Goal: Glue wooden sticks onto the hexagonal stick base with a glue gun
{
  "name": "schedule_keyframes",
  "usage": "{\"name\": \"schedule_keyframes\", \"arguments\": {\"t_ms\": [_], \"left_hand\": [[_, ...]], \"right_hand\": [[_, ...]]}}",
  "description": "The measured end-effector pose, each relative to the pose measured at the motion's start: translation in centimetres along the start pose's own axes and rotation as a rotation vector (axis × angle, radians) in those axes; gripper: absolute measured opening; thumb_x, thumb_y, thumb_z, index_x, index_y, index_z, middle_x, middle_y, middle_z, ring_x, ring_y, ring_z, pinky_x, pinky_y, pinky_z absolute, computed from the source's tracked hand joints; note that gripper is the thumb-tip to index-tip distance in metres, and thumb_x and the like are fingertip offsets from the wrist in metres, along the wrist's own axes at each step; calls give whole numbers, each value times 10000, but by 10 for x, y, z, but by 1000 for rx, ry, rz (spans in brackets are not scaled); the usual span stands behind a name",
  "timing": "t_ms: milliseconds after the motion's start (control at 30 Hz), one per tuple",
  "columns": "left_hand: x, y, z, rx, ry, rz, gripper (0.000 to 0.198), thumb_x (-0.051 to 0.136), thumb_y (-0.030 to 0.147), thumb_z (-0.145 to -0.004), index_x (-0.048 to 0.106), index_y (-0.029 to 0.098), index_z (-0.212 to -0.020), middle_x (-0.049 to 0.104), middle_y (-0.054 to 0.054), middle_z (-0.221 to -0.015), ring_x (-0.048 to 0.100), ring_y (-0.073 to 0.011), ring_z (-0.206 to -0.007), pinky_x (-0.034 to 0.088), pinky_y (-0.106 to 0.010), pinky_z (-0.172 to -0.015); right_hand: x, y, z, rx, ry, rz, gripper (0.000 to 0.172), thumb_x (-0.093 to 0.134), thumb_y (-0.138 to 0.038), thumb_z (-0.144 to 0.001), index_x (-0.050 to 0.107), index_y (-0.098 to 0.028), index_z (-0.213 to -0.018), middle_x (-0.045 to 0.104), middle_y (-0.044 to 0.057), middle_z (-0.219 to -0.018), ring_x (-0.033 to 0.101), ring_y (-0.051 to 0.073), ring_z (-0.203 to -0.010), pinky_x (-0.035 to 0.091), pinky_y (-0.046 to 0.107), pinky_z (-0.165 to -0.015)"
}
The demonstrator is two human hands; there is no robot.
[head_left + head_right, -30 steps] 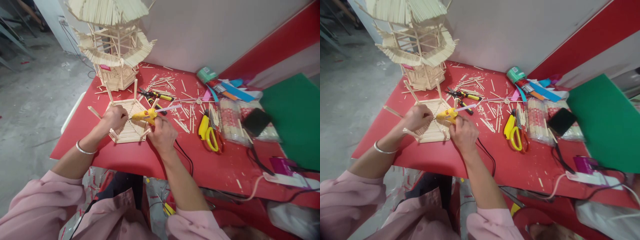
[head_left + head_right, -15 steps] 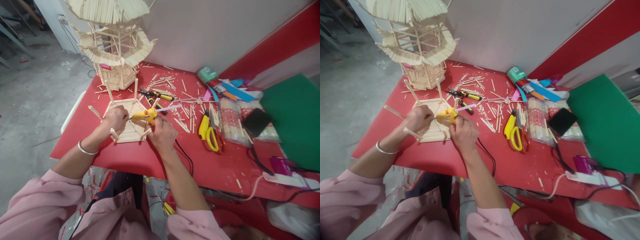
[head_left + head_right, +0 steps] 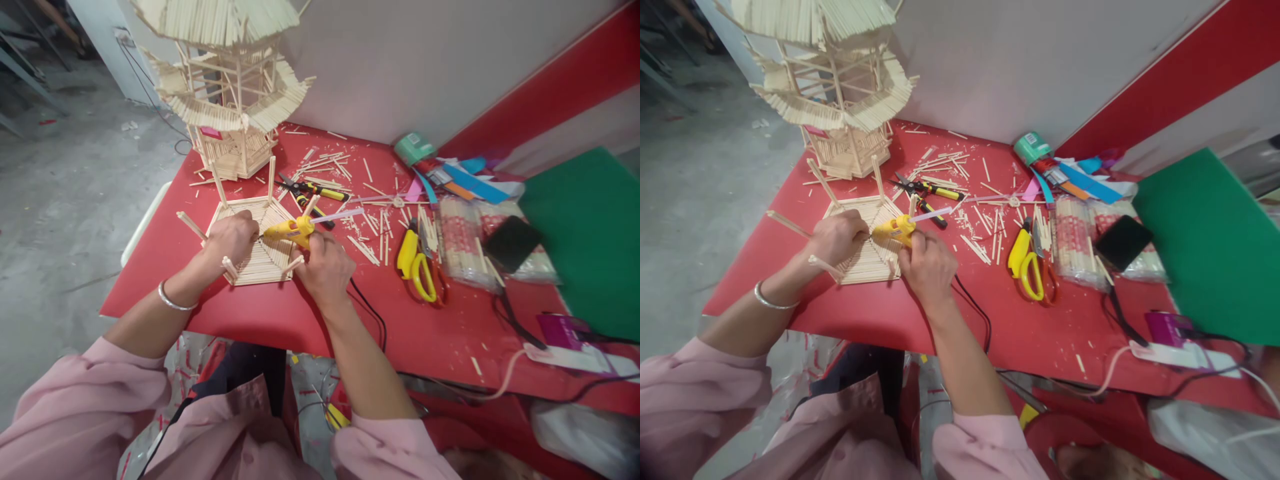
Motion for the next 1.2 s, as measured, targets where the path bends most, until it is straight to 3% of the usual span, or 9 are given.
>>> {"name": "schedule_keyframes", "arguments": {"t_ms": [433,833,1200], "left_hand": [[-1,-9,-5,53,42,86,232,480,114,-812,711,134,-801,662,-102,-885,587,-193,-792,422,-302,-662],[2,-16,-8,59,82,175,216,487,115,-764,700,152,-767,664,-77,-842,597,-191,-796,490,-303,-724],[3,-13,-8,24,18,181,216,509,121,-797,723,143,-816,676,-89,-897,628,-209,-870,495,-309,-776]], "right_hand": [[-8,-9,-1,-56,118,36,250,546,-296,-882,665,-159,-1054,700,69,-856,566,178,-748,301,300,-607],[-8,-10,-1,-70,96,42,194,540,-274,-901,653,-170,-1019,670,55,-818,545,174,-741,302,304,-614],[-6,-8,-1,-47,53,24,210,540,-280,-897,659,-170,-1030,679,64,-841,543,172,-740,302,300,-617]]}}
Point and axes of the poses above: each hand's wrist, its own z-axis away from the middle knuckle, its own x-axis out of the palm, y = z × x, the point moved 8 cm from there along -z, towards the middle knuckle
